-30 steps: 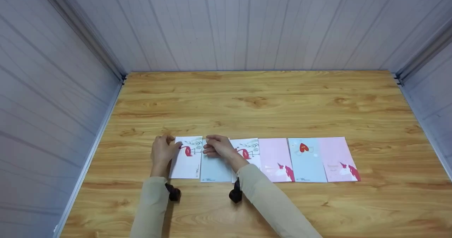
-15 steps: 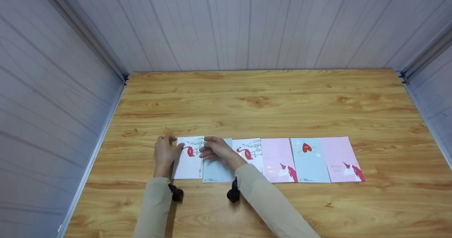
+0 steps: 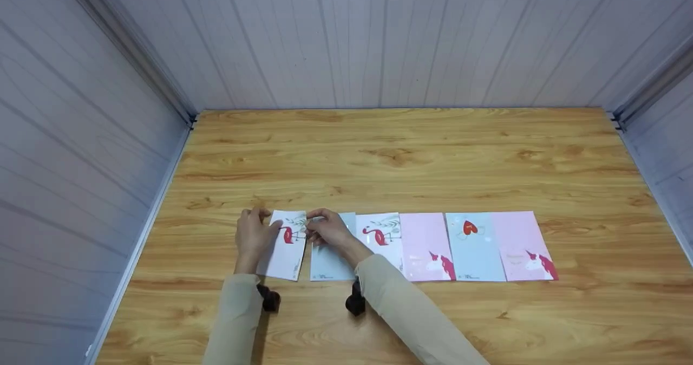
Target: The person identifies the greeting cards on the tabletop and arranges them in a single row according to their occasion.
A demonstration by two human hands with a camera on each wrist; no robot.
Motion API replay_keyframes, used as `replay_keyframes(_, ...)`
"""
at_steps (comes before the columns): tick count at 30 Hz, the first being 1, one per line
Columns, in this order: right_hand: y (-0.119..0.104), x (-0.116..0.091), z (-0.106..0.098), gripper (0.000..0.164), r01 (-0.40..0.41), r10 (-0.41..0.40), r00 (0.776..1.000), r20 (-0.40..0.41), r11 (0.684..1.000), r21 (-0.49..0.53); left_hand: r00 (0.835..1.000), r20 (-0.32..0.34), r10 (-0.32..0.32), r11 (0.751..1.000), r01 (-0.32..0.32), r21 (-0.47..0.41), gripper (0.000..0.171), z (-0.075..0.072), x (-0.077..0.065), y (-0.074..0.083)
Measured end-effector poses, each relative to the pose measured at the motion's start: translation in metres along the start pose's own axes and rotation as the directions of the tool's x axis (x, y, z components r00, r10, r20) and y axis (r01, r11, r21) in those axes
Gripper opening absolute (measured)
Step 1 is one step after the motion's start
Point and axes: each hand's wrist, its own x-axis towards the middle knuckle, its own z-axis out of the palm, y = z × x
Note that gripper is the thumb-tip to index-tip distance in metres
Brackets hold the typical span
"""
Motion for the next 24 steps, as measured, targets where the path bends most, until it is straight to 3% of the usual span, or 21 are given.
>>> replay_keyframes(6,0.0034,-0.0005,0.0018,0.011,0.039,-0.043,0.997,-0.062,0.997,-0.066,1.0,0.0,0.028,0.999,-0.028,-0.022,0.028,-0.0011,-0.0041,0.0002)
replay_keyframes(13,0.0043,-0.0008,0.004,0.006,0.024,-0.042,0.991,-0.13,0.99,-0.138,0.998,0.017,0.062,0.998,-0.062,-0.029,0.029,0.0002,-0.0052,0.0011)
replay_keyframes(24,0.0,-0.0044,0.006,0.006,0.036,-0.054,0.996,-0.073,0.973,-0.229,0.997,0.064,0.042,0.996,-0.037,-0.076,0.036,-0.0054,-0.0017,-0.0029)
